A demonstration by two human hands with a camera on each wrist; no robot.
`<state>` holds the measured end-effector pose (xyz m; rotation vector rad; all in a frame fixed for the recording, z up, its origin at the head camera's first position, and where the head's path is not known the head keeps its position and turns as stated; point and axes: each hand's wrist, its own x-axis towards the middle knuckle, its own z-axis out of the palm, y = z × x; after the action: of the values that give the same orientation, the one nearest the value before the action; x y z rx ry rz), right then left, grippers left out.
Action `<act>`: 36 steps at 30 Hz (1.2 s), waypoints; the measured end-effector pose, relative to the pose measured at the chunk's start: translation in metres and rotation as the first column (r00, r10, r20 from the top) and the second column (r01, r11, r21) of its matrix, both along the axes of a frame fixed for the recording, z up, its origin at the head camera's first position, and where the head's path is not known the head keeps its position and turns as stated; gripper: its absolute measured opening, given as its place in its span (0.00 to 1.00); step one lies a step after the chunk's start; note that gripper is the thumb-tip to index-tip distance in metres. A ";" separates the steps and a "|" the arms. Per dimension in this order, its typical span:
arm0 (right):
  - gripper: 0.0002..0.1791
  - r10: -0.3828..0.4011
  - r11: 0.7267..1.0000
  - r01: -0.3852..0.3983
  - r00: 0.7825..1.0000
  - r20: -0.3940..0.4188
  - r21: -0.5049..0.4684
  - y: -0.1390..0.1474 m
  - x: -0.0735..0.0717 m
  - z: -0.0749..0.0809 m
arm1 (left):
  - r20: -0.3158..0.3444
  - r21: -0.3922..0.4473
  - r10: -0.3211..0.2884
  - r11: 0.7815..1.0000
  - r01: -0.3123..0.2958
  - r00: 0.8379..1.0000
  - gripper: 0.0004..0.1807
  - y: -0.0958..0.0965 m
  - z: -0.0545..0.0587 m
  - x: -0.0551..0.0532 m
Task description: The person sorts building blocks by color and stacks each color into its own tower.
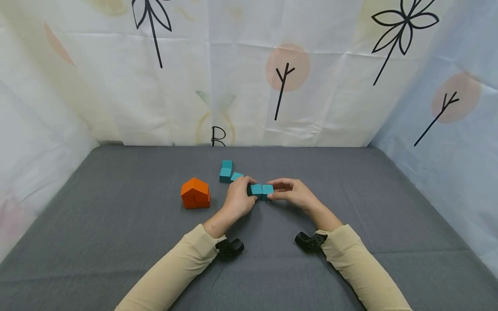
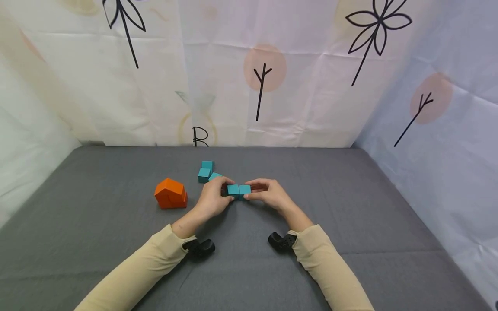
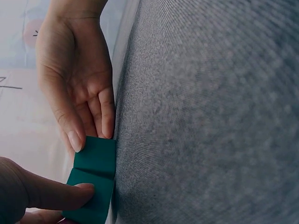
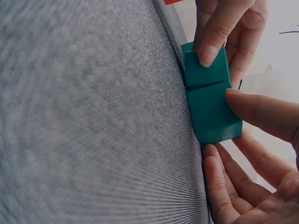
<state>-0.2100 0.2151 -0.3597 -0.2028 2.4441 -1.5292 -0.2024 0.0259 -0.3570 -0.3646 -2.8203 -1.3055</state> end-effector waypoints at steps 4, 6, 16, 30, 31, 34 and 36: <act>0.26 0.001 1.000 -0.001 1.000 0.000 -0.007 0.001 0.000 -0.001 | 0.015 -0.001 -0.011 1.000 0.011 1.000 0.18 0.001 -0.001 0.000; 0.27 0.004 1.000 -0.004 1.000 -0.004 -0.009 0.002 0.000 -0.002 | 0.010 -0.014 -0.024 1.000 0.024 1.000 0.18 0.001 -0.002 -0.001; 0.27 -0.008 1.000 0.008 1.000 -0.007 -0.025 0.003 0.000 -0.003 | 0.003 -0.031 -0.051 0.998 0.051 0.999 0.19 0.002 -0.003 -0.002; 0.27 -0.007 0.999 0.007 1.000 0.001 -0.039 0.001 0.000 -0.005 | 0.023 -0.062 -0.078 0.995 0.079 0.997 0.28 0.001 -0.004 -0.003; 0.28 -0.009 0.999 0.009 1.000 0.001 -0.036 0.001 0.000 -0.005 | 0.021 -0.062 -0.078 0.995 0.079 0.997 0.29 0.000 -0.004 -0.003; 0.28 -0.006 0.999 0.006 1.000 0.001 -0.036 0.001 -0.001 -0.005 | 0.003 -0.057 -0.074 0.996 0.074 0.997 0.32 -0.001 -0.002 -0.002; 0.27 -0.004 0.999 0.004 1.000 -0.002 -0.046 0.001 -0.001 -0.004 | -0.019 -0.047 -0.061 0.997 0.060 0.998 0.33 -0.002 0.000 -0.002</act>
<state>-0.2110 0.2164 -0.3640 -0.2079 2.4136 -1.5890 -0.2044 0.0240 -0.3572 -0.4651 -2.8488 -1.2403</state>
